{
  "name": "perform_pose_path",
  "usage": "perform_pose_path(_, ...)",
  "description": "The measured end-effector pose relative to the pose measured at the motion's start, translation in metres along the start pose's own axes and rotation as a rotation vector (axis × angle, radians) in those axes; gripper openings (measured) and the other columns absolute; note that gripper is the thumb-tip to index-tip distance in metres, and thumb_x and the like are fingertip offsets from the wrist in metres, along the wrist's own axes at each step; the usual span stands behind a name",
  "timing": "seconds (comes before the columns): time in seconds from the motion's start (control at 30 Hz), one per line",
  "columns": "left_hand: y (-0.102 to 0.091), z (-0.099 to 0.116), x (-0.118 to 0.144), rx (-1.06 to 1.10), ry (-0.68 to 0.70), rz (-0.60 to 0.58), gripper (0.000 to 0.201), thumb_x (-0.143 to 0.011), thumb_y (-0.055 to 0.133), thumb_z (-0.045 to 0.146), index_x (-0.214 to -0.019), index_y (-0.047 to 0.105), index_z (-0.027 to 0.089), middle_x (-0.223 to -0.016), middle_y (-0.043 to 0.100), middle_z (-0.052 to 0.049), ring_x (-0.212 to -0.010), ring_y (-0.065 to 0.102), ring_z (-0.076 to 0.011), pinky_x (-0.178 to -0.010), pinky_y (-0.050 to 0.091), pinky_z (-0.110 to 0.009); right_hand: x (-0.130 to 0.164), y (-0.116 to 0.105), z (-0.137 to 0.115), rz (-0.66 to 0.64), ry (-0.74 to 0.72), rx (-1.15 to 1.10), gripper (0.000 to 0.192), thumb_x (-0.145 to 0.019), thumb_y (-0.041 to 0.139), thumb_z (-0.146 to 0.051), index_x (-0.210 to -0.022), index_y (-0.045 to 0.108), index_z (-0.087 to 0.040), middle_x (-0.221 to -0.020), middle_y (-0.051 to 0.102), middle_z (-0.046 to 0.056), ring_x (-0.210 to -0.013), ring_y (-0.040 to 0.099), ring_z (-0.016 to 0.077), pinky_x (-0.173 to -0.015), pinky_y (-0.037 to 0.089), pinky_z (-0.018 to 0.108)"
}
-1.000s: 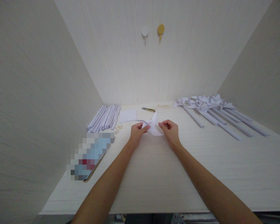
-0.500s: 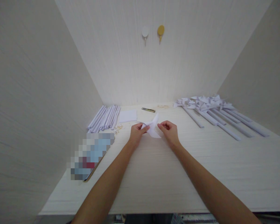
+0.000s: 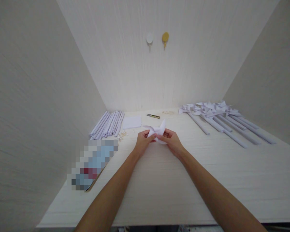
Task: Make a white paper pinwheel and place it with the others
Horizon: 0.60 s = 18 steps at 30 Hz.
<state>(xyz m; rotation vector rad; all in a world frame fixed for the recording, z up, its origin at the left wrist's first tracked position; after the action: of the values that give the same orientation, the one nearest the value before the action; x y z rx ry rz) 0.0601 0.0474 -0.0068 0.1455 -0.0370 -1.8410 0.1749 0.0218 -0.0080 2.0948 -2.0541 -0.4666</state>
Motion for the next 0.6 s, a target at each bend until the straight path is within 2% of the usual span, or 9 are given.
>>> perform_pose_path(0.17,0.0038,0.0026,0.0017,-0.058,0.022,-0.046,0.033,-0.057,0.065,0.044,-0.064,0.058,0.012,-0.057,0.056,0.0,-0.05,0.05,-0.0081,-0.045,0.042,-0.019,0.0009,0.0004,-0.0027,0.016,-0.012,0.009,0.027,-0.051,0.073,-0.029,-0.074,0.063,-0.017,-0.071,0.067,0.001,-0.062,0.059,0.0134,-0.062,0.044,0.027)
perform_pose_path(0.27,0.0057,0.0022,0.0032,-0.072,0.027,-0.08,0.037,-0.061,0.061,0.049,-0.062,0.054,0.013,-0.048,0.049,0.003,-0.041,0.043,-0.0054,-0.039,0.034,-0.017,0.0007,0.0003,-0.0023,0.019,-0.003,-0.013,0.026,-0.052,0.072,-0.029,-0.073,0.063,-0.016,-0.07,0.067,0.001,-0.06,0.059,0.0134,-0.062,0.045,0.028)
perform_pose_path(0.47,0.0082,-0.0048,0.0038,0.053,-0.06,-0.112,0.052,-0.064,0.043,0.066,-0.056,0.044,0.015,-0.04,0.04,0.004,-0.034,0.031,-0.0035,-0.034,0.017,-0.018,-0.002,-0.0035,0.0016,0.061,0.006,-0.048,0.028,-0.049,0.073,-0.026,-0.075,0.064,-0.017,-0.072,0.068,0.0,-0.064,0.06,0.0149,-0.064,0.046,0.029)
perform_pose_path(0.6,0.0105,-0.0054,0.003,0.122,-0.097,-0.154,0.05,-0.061,0.051,0.064,-0.059,0.045,0.015,-0.04,0.037,0.005,-0.034,0.027,-0.0029,-0.034,0.012,-0.018,-0.0023,-0.0047,0.0014,0.067,0.002,-0.06,0.028,-0.05,0.073,-0.025,-0.076,0.064,-0.018,-0.074,0.068,0.001,-0.066,0.061,0.0151,-0.065,0.045,0.029)
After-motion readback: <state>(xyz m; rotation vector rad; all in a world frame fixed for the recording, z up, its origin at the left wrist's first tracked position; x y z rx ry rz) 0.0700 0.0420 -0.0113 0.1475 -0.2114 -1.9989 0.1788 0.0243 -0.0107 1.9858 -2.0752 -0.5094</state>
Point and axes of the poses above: each hand's wrist, its own x-axis away from the middle knuckle, its own y-axis out of the palm, z = x × y, the point moved 5 cm from there along -x, towards the middle knuckle
